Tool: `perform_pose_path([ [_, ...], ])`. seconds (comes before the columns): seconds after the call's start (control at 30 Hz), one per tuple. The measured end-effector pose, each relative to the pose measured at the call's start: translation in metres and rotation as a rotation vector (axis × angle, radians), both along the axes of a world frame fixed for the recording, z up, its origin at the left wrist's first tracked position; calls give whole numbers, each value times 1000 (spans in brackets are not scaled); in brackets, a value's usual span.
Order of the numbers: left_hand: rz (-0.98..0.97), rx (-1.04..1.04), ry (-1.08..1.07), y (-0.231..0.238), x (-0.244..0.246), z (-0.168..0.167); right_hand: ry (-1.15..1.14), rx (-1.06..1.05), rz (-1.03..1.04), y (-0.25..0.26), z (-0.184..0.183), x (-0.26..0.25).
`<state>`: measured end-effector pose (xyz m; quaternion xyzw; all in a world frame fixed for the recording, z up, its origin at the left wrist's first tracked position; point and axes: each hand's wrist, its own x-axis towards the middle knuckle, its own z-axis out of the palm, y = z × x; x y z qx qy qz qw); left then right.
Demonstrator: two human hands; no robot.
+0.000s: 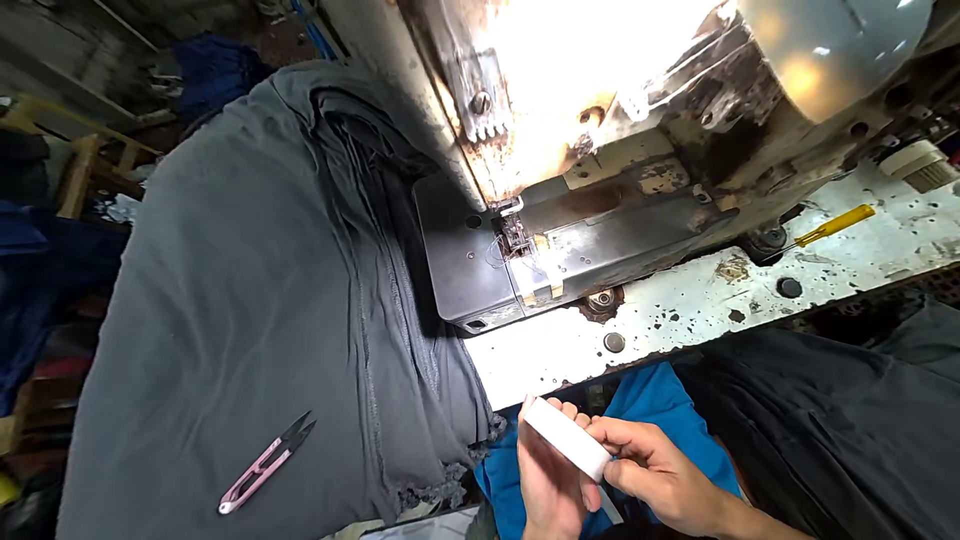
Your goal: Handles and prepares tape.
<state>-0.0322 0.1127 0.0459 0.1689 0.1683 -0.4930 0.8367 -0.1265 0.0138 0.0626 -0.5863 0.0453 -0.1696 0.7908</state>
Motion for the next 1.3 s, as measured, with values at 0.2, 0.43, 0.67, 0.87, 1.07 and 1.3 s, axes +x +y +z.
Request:
perform_pose_path([
  [0.2, 176, 361, -1028, 4, 12, -13, 64, 46, 22, -9, 4, -2],
  [0.43, 88, 404, -1199, -4, 29, 2, 59, 137, 115, -13, 5, 5],
  [0.67, -11, 245, -292, -9, 16, 1, 66, 166, 117, -7, 3, 5],
  [0.87, -70, 183, -106, -7, 11, 1, 38, 121, 78, -5, -1, 5],
  [1.07, -4, 124, -188, -6, 9, -1, 12, 97, 23, -1, -1, 6],
  [1.3, 37, 71, -323, -5, 13, -1, -22, 118, 30, 0, -1, 6],
])
